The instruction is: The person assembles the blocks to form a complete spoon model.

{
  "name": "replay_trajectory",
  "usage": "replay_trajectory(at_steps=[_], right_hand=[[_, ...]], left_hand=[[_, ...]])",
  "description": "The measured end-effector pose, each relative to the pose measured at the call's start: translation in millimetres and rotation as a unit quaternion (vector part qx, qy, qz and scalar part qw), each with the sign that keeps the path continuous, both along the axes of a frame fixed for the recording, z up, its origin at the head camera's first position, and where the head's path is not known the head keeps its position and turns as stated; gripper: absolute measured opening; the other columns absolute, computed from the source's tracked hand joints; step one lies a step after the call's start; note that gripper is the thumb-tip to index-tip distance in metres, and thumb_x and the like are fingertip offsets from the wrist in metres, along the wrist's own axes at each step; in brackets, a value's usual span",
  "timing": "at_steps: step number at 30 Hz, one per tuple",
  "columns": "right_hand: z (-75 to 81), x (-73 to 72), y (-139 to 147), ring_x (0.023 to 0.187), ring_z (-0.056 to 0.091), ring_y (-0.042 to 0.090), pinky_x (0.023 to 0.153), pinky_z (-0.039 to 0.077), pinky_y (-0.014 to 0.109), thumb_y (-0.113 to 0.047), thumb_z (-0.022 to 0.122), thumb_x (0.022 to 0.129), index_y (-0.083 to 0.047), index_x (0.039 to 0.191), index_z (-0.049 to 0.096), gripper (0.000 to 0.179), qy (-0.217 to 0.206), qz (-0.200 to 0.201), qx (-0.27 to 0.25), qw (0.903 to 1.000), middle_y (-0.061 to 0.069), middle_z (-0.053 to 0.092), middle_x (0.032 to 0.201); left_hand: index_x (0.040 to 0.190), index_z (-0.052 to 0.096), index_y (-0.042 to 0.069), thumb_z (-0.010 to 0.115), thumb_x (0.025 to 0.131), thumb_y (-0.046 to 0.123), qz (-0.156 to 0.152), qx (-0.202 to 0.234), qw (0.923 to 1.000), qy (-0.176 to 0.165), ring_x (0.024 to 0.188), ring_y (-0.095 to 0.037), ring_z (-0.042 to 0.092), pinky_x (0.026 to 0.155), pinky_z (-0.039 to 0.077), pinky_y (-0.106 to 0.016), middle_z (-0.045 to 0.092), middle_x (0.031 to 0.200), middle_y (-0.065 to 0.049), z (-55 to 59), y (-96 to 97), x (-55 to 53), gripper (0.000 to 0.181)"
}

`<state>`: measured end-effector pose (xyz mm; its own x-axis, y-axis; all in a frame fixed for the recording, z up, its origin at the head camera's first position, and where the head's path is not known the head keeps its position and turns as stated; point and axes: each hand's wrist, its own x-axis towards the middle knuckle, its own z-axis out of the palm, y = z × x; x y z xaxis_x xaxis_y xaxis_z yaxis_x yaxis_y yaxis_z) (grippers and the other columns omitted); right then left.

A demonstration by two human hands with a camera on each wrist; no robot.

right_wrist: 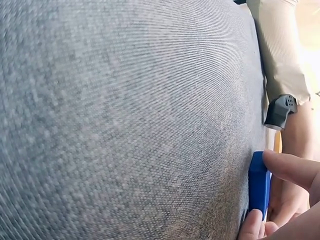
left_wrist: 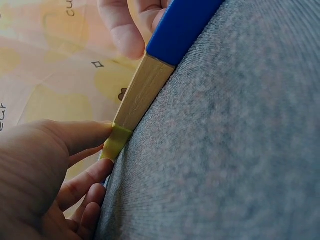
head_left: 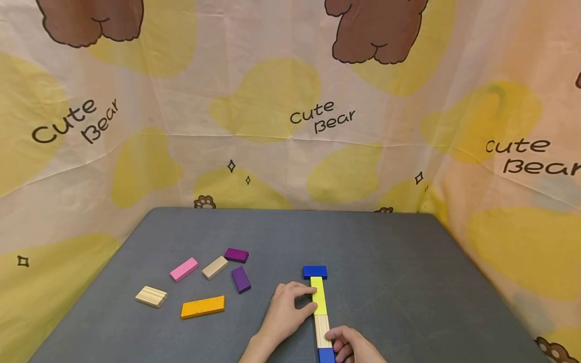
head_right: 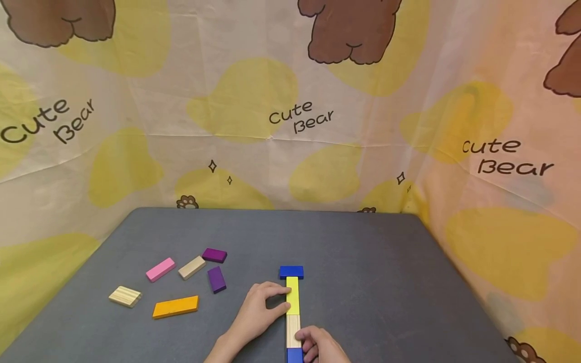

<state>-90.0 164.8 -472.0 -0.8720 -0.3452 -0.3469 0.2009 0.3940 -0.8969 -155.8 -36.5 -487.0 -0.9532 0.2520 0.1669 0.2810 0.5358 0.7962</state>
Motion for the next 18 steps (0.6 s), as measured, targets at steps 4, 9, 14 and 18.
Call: replay_trajectory(at_steps=[4,9,14,18], right_hand=[[-0.1,-0.4,0.0,0.08,0.05,0.019,0.076,0.045,0.036,0.002,0.071,0.087,0.008,0.116,0.056,0.033,-0.006,-0.002,-0.003,1.0,0.004,0.05,0.091],[-0.5,0.0,1.0,0.081,0.05,0.019,0.076,0.045,0.036,0.002,0.071,0.087,0.008,0.116,0.056,0.033,-0.003,0.001,-0.01,0.9999,0.004,0.05,0.091],[-1.8,-0.6,1.8,0.08,0.051,0.019,0.075,0.045,0.035,0.001,0.072,0.086,0.007,0.116,0.056,0.034,-0.003,0.001,-0.008,1.0,0.004,0.051,0.09],[-2.3,-1.3,1.2,0.08,0.051,0.018,0.075,0.045,0.036,0.0,0.073,0.086,0.007,0.116,0.056,0.034,-0.003,0.001,-0.004,1.0,0.003,0.051,0.089]], left_hand=[[0.111,0.076,0.019,0.078,0.085,0.026,-0.001,0.003,1.0,0.008,0.094,-0.017,0.046,0.081,0.041,-0.042,0.064,0.106,0.008,0.5,-0.2,0.8,0.026],[0.111,0.076,0.019,0.078,0.085,0.026,-0.002,0.005,0.9999,0.009,0.094,-0.018,0.046,0.081,0.041,-0.043,0.064,0.106,0.007,0.6,0.4,1.1,0.027],[0.111,0.076,0.019,0.078,0.085,0.026,0.0,0.002,1.0,0.005,0.095,-0.018,0.046,0.082,0.04,-0.044,0.063,0.106,0.007,0.6,0.3,1.0,0.027],[0.111,0.076,0.018,0.078,0.085,0.025,0.001,0.001,1.0,0.006,0.095,-0.018,0.046,0.082,0.04,-0.044,0.063,0.105,0.007,0.0,0.3,0.9,0.027]])
